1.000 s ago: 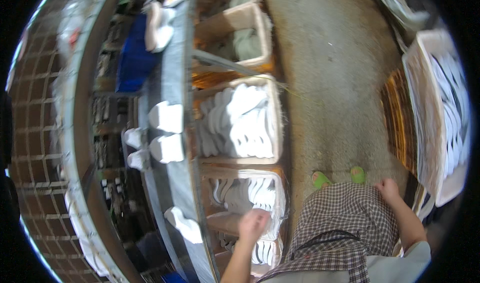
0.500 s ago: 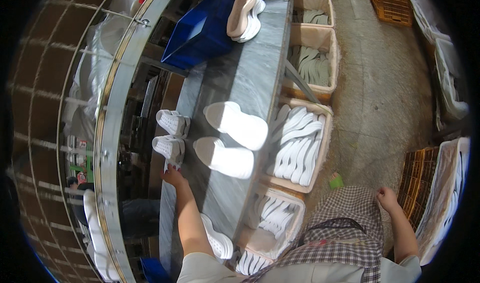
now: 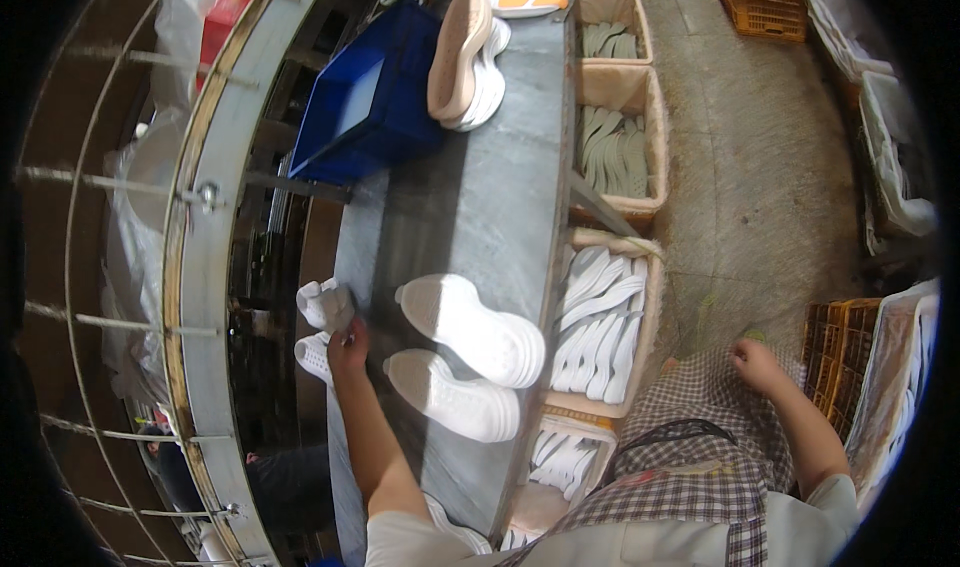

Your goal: The person writes on a clipboard, then picks up stacks of pink and white slippers from shelves, inspects them by turning them over, and places them into plastic-lined bins. The person continues to handle multiple slipper types and colors, moving them between shelves and bins.

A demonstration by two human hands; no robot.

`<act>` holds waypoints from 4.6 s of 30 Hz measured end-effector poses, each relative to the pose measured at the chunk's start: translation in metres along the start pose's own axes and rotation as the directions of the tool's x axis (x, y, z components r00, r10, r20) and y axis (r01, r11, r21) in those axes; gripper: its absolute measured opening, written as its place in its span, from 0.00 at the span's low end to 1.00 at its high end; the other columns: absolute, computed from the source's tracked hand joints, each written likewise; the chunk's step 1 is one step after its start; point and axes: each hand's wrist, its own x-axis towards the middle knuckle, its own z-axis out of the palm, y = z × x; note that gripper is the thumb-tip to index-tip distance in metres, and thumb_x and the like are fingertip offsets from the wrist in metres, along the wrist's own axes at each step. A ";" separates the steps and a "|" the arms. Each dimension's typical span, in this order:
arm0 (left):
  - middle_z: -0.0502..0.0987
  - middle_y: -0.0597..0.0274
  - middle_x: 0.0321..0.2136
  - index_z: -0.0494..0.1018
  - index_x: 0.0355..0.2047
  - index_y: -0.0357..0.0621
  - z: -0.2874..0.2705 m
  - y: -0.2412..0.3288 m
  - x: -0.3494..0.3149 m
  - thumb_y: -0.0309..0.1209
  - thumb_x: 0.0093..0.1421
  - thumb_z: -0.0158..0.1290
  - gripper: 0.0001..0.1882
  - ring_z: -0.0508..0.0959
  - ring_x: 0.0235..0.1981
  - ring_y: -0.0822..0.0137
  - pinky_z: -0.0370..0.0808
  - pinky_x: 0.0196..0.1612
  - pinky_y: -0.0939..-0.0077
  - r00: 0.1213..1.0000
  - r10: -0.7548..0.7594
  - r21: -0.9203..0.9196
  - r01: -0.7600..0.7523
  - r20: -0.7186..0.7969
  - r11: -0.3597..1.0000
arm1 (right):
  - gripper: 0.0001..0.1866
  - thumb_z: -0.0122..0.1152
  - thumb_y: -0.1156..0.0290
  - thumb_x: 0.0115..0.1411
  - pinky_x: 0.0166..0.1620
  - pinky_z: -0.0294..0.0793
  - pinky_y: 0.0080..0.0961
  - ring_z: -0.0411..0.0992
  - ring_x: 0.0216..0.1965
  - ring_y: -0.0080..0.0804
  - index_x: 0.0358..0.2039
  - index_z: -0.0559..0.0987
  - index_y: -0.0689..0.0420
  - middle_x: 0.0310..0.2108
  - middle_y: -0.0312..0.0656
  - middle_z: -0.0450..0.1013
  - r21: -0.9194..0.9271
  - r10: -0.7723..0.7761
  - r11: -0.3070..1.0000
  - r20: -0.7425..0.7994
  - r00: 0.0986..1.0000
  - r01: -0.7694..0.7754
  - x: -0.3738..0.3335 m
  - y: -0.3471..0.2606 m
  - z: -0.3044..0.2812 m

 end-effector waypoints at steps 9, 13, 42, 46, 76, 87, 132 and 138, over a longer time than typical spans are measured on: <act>0.65 0.41 0.51 0.61 0.53 0.30 -0.020 -0.183 -0.352 0.20 0.54 0.48 0.24 0.68 0.51 0.45 0.73 0.51 0.60 0.765 -0.424 0.328 0.290 0.485 0.899 | 0.26 0.55 0.59 0.61 0.53 0.68 0.30 0.67 0.51 0.30 0.56 0.65 0.57 0.48 0.43 0.69 0.712 -0.690 0.476 -0.062 0.721 0.516 0.004 -0.184 -0.072; 0.68 0.49 0.50 0.56 0.58 0.39 -0.029 -0.291 -0.429 0.17 0.48 0.52 0.35 0.72 0.48 0.53 0.74 0.45 0.62 0.712 -0.541 0.510 0.294 0.447 0.808 | 0.48 0.46 0.38 0.57 0.64 0.48 0.43 0.46 0.66 0.40 0.67 0.36 0.48 0.67 0.46 0.41 0.978 -0.744 0.175 0.055 0.666 0.115 -0.039 -0.220 -0.108; 0.74 0.65 0.46 0.67 0.53 0.47 0.005 -0.492 -0.422 0.45 0.64 0.42 0.22 0.76 0.42 0.68 0.76 0.40 0.73 0.577 -0.810 0.927 0.240 0.102 0.288 | 0.43 0.29 0.34 0.56 0.59 0.47 0.60 0.47 0.64 0.50 0.63 0.56 0.52 0.64 0.48 0.51 0.860 -0.234 0.165 0.509 0.828 -0.483 -0.094 -0.105 -0.228; 0.74 0.62 0.46 0.66 0.54 0.46 0.004 -0.489 -0.426 0.42 0.63 0.45 0.22 0.77 0.41 0.67 0.76 0.40 0.71 0.662 -0.746 0.921 0.239 0.077 0.307 | 0.41 0.29 0.35 0.57 0.57 0.47 0.63 0.50 0.63 0.51 0.62 0.58 0.51 0.63 0.49 0.52 0.856 -0.231 0.176 0.515 0.825 -0.485 -0.086 -0.104 -0.221; 0.74 0.55 0.43 0.64 0.52 0.41 0.076 -0.447 -0.471 0.40 0.66 0.42 0.19 0.77 0.40 0.65 0.77 0.40 0.74 0.593 -0.740 0.777 0.284 0.317 0.561 | 0.27 0.47 0.76 0.58 0.66 0.43 0.38 0.40 0.67 0.45 0.61 0.63 0.53 0.66 0.49 0.43 0.409 -0.891 0.447 0.125 0.436 0.795 -0.059 -0.117 -0.281; 0.67 0.56 0.32 0.57 0.59 0.38 0.050 -0.458 -0.444 0.44 0.61 0.47 0.31 0.67 0.31 0.67 0.72 0.32 0.70 0.317 -0.446 0.319 0.379 0.837 0.869 | 0.44 0.57 0.52 0.49 0.50 0.74 0.35 0.69 0.50 0.42 0.61 0.53 0.61 0.53 0.52 0.63 0.988 -0.707 -0.157 -0.109 0.699 -0.005 -0.094 -0.121 -0.246; 0.77 0.62 0.37 0.72 0.44 0.47 0.119 -0.179 -0.189 0.45 0.60 0.49 0.18 0.77 0.37 0.62 0.76 0.33 0.62 0.977 -0.215 0.976 0.045 0.002 0.211 | 0.20 0.44 0.58 0.65 0.52 0.64 0.28 0.67 0.49 0.32 0.49 0.73 0.59 0.48 0.42 0.70 0.782 -0.492 0.599 0.189 0.850 0.173 -0.051 -0.142 -0.192; 0.53 0.64 0.61 0.57 0.59 0.58 0.088 -0.133 -0.173 0.51 0.55 0.54 0.34 0.59 0.58 0.59 0.62 0.51 0.47 0.968 0.134 0.912 -0.246 0.212 0.330 | 0.21 0.41 0.58 0.66 0.50 0.65 0.27 0.68 0.49 0.28 0.49 0.72 0.60 0.47 0.42 0.72 0.886 -0.501 0.463 0.284 0.817 -0.023 -0.036 -0.179 -0.167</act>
